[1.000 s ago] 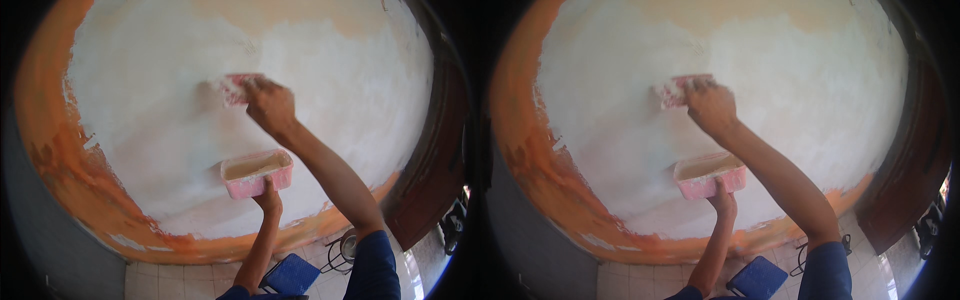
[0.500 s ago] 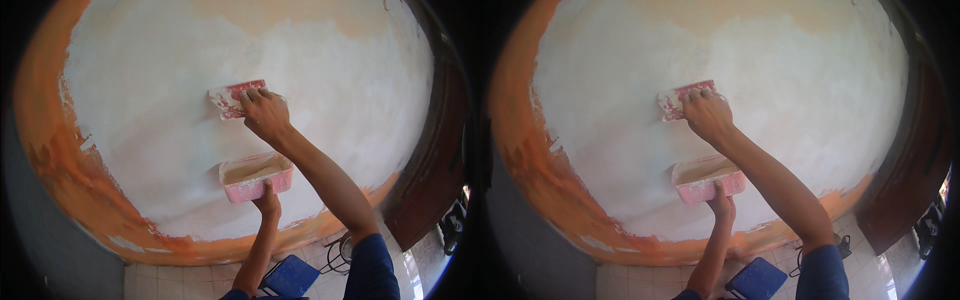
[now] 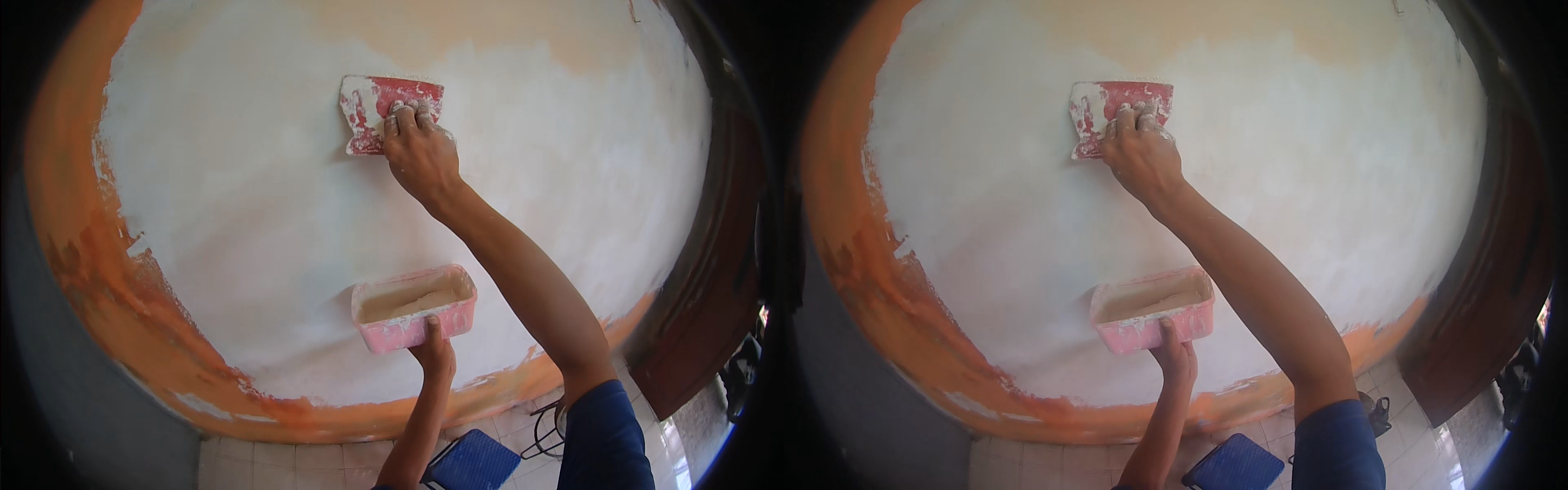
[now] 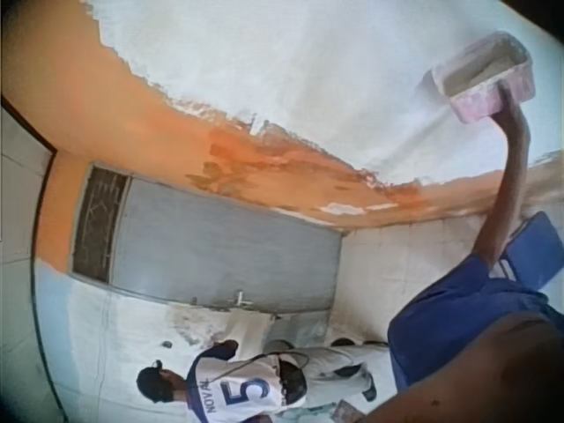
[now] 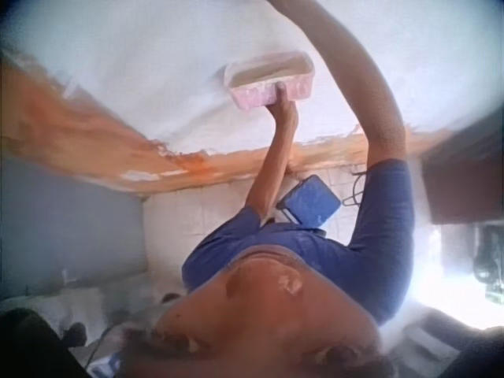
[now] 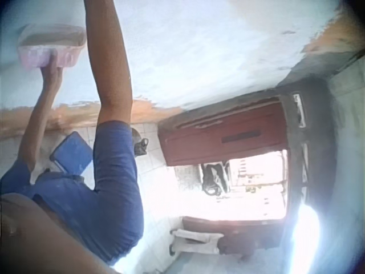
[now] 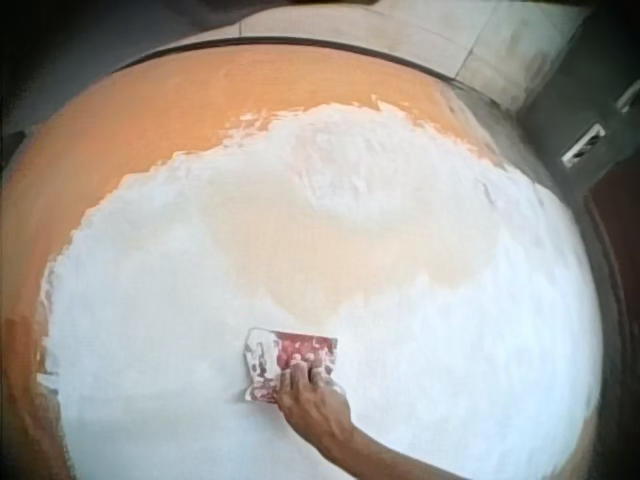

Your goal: The person applies a white plaster or putty to a section of wall using a red handheld spreader, dipping the tool into a small pink container to scoop more material before smoothing it over the surface.

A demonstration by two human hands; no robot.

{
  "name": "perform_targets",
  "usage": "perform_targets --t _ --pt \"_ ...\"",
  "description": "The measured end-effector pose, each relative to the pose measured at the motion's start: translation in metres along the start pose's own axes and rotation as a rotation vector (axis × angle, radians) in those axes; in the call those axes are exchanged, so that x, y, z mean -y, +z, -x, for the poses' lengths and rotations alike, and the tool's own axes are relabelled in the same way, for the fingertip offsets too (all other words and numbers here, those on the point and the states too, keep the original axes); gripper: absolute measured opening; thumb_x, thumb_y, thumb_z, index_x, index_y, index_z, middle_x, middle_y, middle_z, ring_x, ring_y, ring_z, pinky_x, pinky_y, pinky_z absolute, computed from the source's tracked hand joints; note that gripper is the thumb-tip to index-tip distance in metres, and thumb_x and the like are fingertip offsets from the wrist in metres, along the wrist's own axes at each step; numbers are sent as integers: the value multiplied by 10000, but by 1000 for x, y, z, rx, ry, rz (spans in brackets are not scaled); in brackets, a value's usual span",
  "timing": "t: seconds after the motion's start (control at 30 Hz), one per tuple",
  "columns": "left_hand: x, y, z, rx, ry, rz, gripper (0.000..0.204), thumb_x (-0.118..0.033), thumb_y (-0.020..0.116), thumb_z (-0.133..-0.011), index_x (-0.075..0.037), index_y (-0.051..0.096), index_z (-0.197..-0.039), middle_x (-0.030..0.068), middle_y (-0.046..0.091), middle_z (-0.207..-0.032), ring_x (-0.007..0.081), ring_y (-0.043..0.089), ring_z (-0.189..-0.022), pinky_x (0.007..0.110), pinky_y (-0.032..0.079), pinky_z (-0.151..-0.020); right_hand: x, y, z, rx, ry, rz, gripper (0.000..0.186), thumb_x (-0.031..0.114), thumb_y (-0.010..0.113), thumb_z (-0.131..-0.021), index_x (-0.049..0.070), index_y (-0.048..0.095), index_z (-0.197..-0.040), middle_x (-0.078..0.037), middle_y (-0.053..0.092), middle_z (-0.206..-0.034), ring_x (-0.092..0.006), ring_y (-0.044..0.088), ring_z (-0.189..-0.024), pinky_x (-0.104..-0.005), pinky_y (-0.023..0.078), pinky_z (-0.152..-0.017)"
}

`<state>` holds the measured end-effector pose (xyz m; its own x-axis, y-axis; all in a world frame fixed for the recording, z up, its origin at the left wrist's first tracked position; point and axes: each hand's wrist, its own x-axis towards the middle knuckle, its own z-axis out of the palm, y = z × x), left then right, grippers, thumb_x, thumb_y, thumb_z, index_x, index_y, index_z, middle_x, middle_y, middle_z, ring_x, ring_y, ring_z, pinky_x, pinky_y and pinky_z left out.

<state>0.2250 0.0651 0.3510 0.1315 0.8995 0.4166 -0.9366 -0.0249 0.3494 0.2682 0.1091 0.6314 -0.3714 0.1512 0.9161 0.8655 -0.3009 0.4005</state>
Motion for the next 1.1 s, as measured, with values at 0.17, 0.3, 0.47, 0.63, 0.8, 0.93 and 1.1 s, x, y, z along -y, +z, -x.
perform_targets --t 0.17,0.3,0.47,0.63,0.8,0.93,1.1 --pt "4 -5 -5 -5 -16 -24 733 -190 672 -842 -148 191 -1394 54 354 -1356 201 373 -1264 380 355 -1056 22 -5 50 56 -128 12 231 74 553 -749 -40 604 -943 -164 574 -932 -304 608 -909 -355 554 -614" --pt "-2 5 -5 -39 -34 14 749 -155 675 -836 -162 178 -1396 58 356 -1349 199 374 -1263 373 362 -1055 14 -41 29 190 -14 -150 271 51 588 -695 14 608 -963 -105 592 -887 -271 623 -800 -363 535 -581" --pt "-4 6 -4 -19 -37 31 756 -163 672 -839 -165 166 -1400 56 342 -1359 203 360 -1273 387 354 -1061 -35 -63 -35 18 217 -94 269 32 611 -658 99 665 -913 -79 624 -809 -271 630 -772 -371 522 -578" --pt "2 5 -2 -17 -30 -19 750 -171 662 -848 -164 158 -1402 55 339 -1363 209 356 -1276 402 341 -1066 -19 -35 -20 91 131 -123 103 72 564 -732 63 630 -810 -107 611 -810 -276 613 -816 -409 517 -612" --pt "-1 -1 -6 11 -11 -11 745 -166 662 -846 -162 164 -1400 55 341 -1361 209 367 -1267 397 347 -1060 20 -50 14 366 96 -174 117 57 587 -699 54 627 -808 -117 611 -814 -284 618 -822 -407 521 -636" --pt "-3 5 -6 -15 -4 41 744 -134 668 -837 -101 175 -1394 81 352 -1358 219 372 -1252 390 324 -1057 9 -64 14 173 142 -248 179 40 615 -657 64 609 -834 -95 592 -827 -270 611 -813 -388 517 -604" --pt "1 5 -1 -44 -14 -13 765 -167 688 -826 -98 180 -1395 78 357 -1360 221 378 -1252 386 327 -1056 -19 -23 -19 -188 38 -58 295 20 637 -622 52 596 -913 -71 570 -813 -249 593 -795 -353 510 -574"
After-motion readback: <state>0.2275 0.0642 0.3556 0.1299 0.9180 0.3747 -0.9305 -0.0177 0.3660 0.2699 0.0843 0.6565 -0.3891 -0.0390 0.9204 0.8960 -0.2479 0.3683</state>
